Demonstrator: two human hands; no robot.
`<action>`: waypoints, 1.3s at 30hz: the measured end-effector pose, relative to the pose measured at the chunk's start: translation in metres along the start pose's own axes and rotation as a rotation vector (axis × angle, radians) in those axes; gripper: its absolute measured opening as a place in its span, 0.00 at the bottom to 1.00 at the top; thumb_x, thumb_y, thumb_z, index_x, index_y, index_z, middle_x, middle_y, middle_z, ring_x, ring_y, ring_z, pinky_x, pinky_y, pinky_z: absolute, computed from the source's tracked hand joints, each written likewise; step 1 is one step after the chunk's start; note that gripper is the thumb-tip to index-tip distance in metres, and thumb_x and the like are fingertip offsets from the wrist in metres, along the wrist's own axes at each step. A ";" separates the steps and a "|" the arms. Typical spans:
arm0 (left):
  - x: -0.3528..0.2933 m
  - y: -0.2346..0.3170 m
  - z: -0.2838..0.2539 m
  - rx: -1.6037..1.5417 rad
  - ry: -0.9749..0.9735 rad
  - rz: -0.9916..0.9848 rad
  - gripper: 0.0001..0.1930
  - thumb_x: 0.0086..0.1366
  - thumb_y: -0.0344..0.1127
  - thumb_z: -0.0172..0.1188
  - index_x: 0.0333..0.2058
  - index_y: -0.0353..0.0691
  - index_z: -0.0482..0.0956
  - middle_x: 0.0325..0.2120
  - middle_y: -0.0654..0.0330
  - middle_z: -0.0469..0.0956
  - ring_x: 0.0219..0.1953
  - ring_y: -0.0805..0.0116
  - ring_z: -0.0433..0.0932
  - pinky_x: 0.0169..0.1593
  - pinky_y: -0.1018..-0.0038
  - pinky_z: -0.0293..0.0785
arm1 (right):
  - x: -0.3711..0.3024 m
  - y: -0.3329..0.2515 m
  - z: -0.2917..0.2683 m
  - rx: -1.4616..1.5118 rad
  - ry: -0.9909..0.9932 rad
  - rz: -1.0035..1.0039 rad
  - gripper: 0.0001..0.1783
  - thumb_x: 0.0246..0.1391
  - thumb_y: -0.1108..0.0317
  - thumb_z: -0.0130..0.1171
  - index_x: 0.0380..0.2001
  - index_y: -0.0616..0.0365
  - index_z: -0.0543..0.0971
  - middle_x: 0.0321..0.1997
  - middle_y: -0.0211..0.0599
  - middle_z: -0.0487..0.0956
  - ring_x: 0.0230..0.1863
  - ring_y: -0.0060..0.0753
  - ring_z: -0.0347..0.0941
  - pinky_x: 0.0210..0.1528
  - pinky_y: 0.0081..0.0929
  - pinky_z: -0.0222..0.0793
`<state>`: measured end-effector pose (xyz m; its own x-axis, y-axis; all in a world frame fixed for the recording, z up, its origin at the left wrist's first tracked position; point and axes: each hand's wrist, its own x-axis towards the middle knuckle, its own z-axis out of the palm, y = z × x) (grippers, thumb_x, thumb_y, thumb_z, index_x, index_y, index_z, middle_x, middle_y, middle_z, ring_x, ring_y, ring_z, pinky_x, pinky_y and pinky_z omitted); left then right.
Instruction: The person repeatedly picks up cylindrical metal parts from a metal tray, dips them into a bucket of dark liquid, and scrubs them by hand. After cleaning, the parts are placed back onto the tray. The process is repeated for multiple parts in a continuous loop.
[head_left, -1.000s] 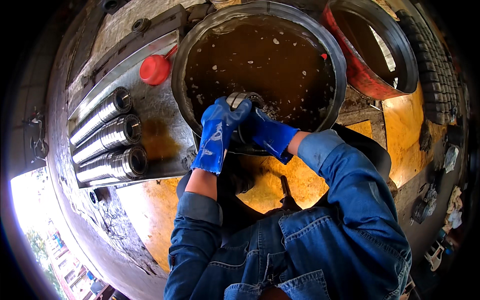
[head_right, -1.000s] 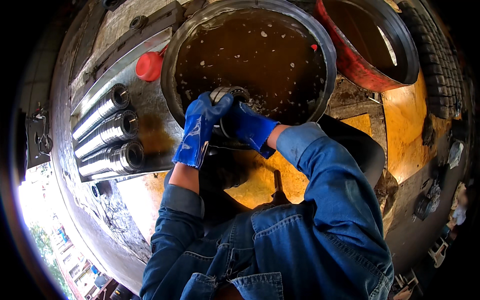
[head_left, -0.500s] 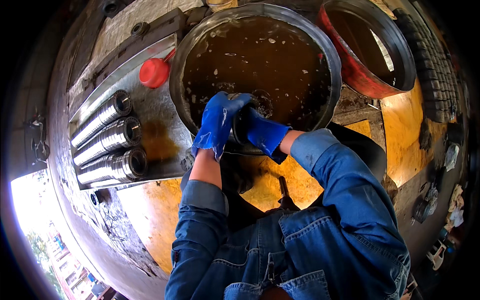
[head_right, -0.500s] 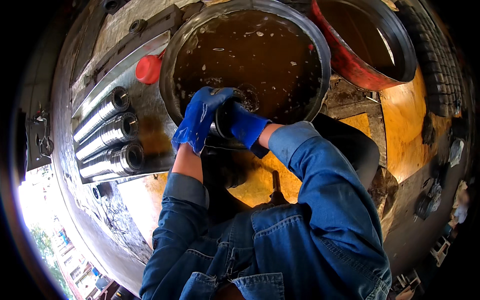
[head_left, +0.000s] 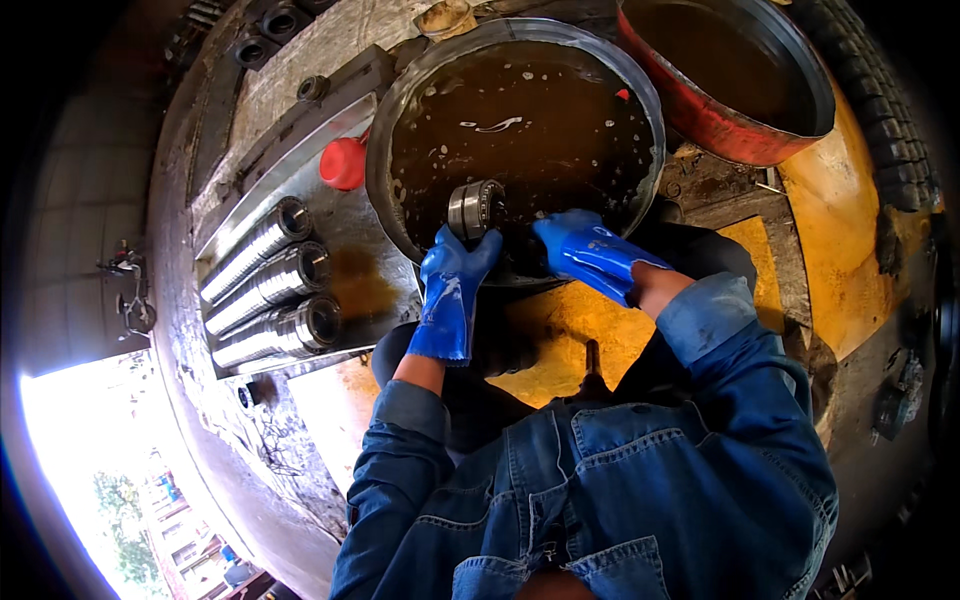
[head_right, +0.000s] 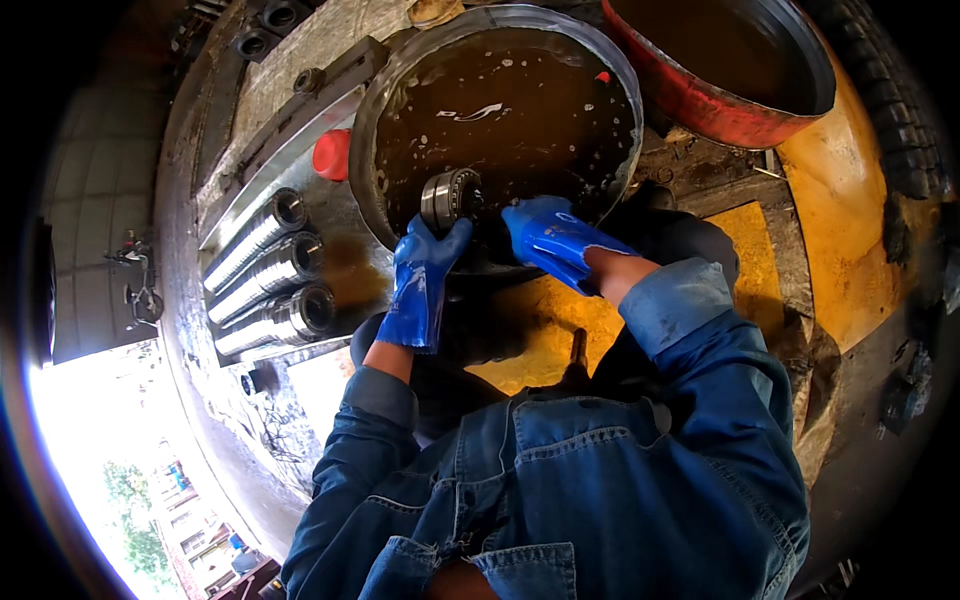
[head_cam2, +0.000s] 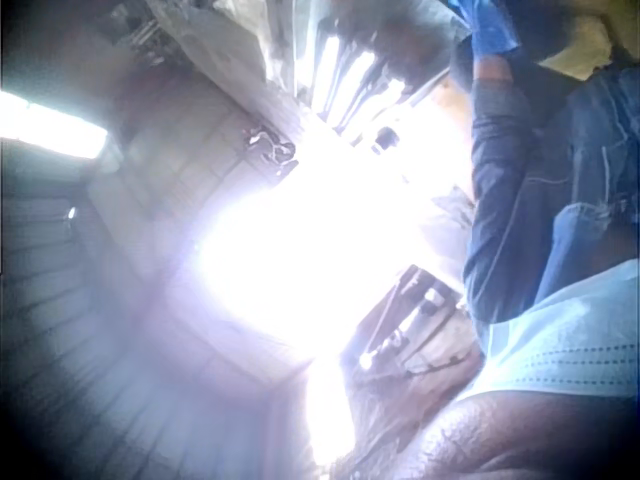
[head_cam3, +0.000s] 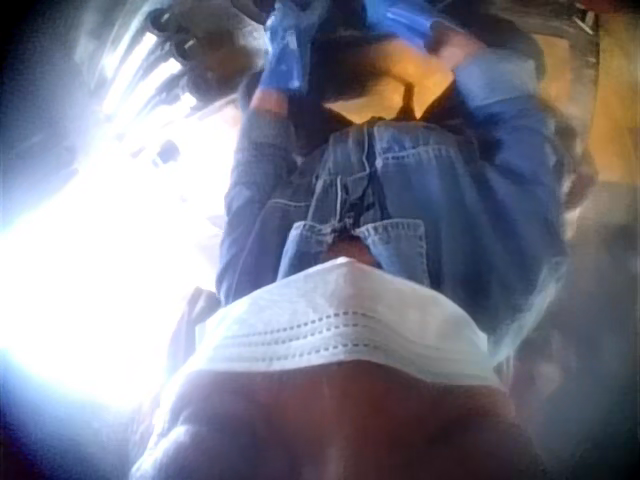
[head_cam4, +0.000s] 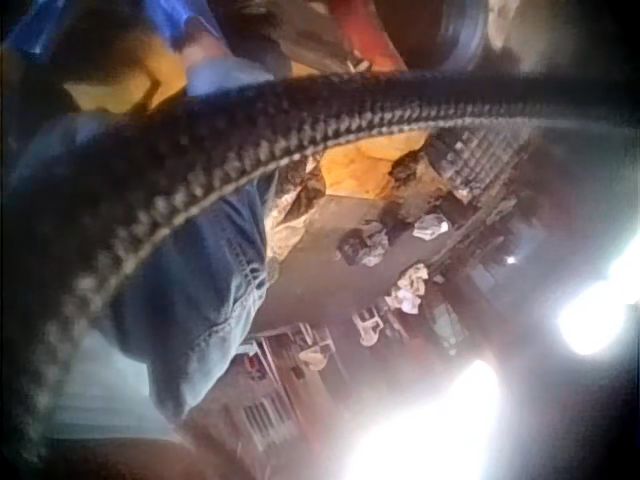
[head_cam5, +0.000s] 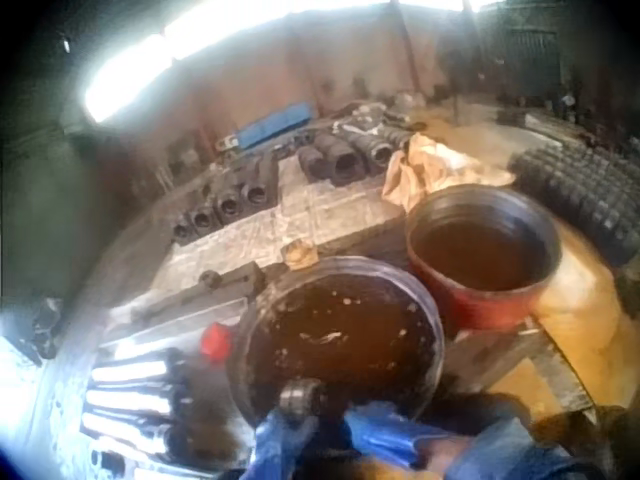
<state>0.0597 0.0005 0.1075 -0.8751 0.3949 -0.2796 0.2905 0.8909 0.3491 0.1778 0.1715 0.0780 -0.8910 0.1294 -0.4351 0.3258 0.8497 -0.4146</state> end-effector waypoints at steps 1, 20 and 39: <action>0.000 0.002 -0.008 -0.005 -0.003 0.017 0.41 0.57 0.65 0.67 0.53 0.29 0.78 0.43 0.36 0.84 0.51 0.42 0.83 0.55 0.57 0.78 | 0.007 0.005 0.010 0.039 0.020 -0.047 0.18 0.50 0.62 0.65 0.45 0.53 0.83 0.43 0.48 0.85 0.47 0.56 0.82 0.50 0.50 0.77; 0.032 0.017 -0.014 -0.431 -0.244 0.032 0.29 0.61 0.47 0.73 0.53 0.32 0.81 0.46 0.48 0.86 0.50 0.58 0.84 0.55 0.66 0.78 | 0.017 0.025 0.023 0.277 0.116 -0.019 0.15 0.52 0.63 0.63 0.43 0.54 0.85 0.43 0.50 0.86 0.47 0.54 0.83 0.48 0.45 0.78; 0.117 -0.046 0.027 -0.893 -0.658 0.125 0.15 0.73 0.31 0.54 0.52 0.32 0.82 0.51 0.51 0.82 0.50 0.66 0.83 0.52 0.73 0.80 | 0.042 0.004 0.059 1.439 0.174 -0.153 0.23 0.68 0.53 0.54 0.44 0.65 0.83 0.39 0.43 0.85 0.40 0.36 0.79 0.46 0.34 0.74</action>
<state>-0.0458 0.0116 0.0344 -0.4065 0.7480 -0.5247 -0.2523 0.4600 0.8513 0.1599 0.1500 0.0111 -0.9375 0.2340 -0.2575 0.1616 -0.3625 -0.9179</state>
